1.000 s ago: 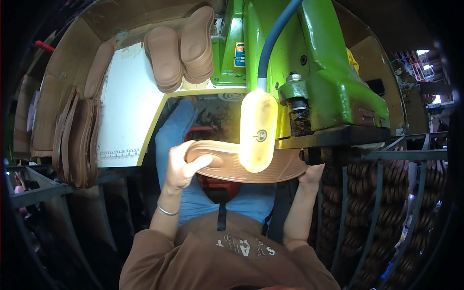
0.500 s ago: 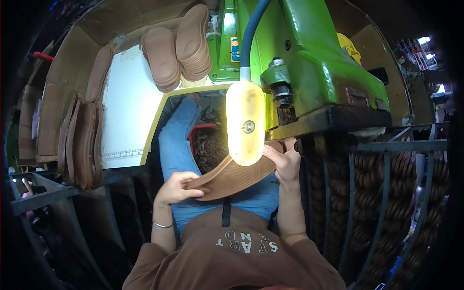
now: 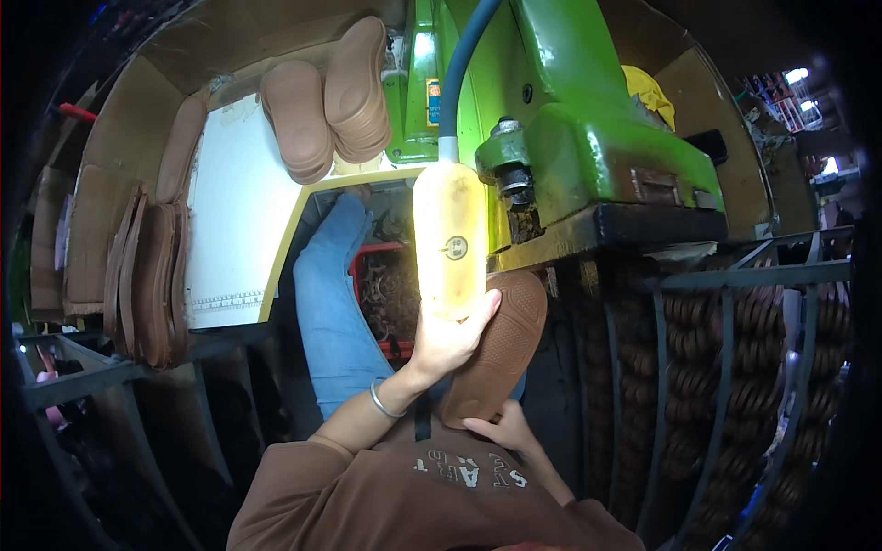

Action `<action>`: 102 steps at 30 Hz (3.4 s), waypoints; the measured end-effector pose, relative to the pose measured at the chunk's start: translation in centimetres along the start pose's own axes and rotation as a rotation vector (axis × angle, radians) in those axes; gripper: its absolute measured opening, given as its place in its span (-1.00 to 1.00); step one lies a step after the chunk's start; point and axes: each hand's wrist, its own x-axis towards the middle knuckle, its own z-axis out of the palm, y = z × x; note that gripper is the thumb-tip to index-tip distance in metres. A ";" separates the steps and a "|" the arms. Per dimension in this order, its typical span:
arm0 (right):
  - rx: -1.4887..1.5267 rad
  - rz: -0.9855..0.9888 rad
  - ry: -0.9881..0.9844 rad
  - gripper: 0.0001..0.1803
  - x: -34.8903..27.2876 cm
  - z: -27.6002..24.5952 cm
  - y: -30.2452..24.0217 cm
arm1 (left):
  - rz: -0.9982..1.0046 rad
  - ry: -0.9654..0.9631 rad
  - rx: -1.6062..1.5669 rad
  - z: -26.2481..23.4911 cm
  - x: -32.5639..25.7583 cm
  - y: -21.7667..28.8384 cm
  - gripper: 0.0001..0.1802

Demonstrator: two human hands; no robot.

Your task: Processing shoe insoles or midsoles using an industrial finishing machine.

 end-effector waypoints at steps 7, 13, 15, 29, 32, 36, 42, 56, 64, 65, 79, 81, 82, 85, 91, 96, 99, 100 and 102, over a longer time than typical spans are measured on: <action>0.187 -0.203 0.331 -0.67 -4.2 -7.0 -3.4 | -0.024 0.056 -0.152 -0.9 -0.9 -1.2 -0.81; 0.177 -0.386 0.425 -0.72 -0.7 -9.6 -11.2 | -0.066 0.117 -0.216 -1.8 -1.4 -0.1 -0.80; 0.126 -0.414 0.477 -0.72 1.4 -10.0 -12.9 | -0.040 0.072 -0.190 -2.8 -1.6 0.7 -0.72; 0.273 -0.531 0.304 -0.75 10.8 -7.3 -10.5 | -0.081 0.188 -0.205 -13.1 -3.4 1.4 -0.70; 0.296 -0.566 0.215 -0.62 11.3 -5.8 -10.8 | -0.077 0.211 -0.157 -15.5 -4.3 1.1 -0.75; 0.053 -0.601 0.386 -0.58 10.0 -6.3 -11.0 | -0.135 0.223 0.037 -14.2 -4.6 0.9 -0.80; 0.140 -0.650 0.485 -0.60 5.6 -13.8 -11.7 | 0.069 -0.052 0.037 -5.8 -0.3 0.4 -0.71; 0.274 -0.558 0.530 -0.78 7.4 -10.6 -12.8 | 0.106 -0.006 0.076 -8.2 -0.3 2.2 -0.74; -0.102 -0.658 0.226 -0.59 11.0 -3.0 -13.1 | -0.081 0.147 -0.122 -16.3 -3.8 0.5 -0.84; -0.098 -0.660 0.230 -0.59 11.1 -2.6 -13.4 | -0.116 0.125 -0.111 -16.9 -4.4 0.1 -0.86; -0.257 -0.602 0.259 -0.61 12.0 2.2 -15.7 | -0.295 -0.399 0.309 -5.3 -10.0 -5.0 -0.68; -0.303 -0.558 0.397 -0.61 11.0 2.0 -13.9 | -0.303 -0.393 0.305 -7.3 -10.2 -5.1 -0.64; -0.690 -0.698 0.310 -0.51 10.3 0.8 -14.1 | -0.317 -0.398 0.298 -8.9 -10.3 -5.0 -0.60; -0.215 -0.512 0.299 -0.73 8.7 1.1 -14.6 | -0.222 -0.104 0.528 -14.5 -8.8 -1.7 -0.70; 0.751 -0.111 -0.104 -0.60 15.1 7.3 -10.9 | 0.380 0.918 0.999 -25.7 -7.6 10.5 -0.65; 1.165 -0.060 -0.414 -0.57 23.1 16.6 -17.1 | -0.090 1.422 1.848 -34.5 -10.4 13.3 -0.37; 1.341 -0.070 -0.372 -0.56 28.4 20.9 -19.7 | -0.274 1.332 1.575 -36.0 -10.2 14.0 -0.33; 1.339 -0.108 -0.289 -0.55 29.6 21.6 -20.3 | -0.247 1.323 1.559 -36.1 -9.8 13.8 -0.33; 1.349 -0.071 -0.303 -0.56 32.8 21.6 -19.4 | -0.212 1.302 1.540 -37.1 -8.8 13.5 -0.34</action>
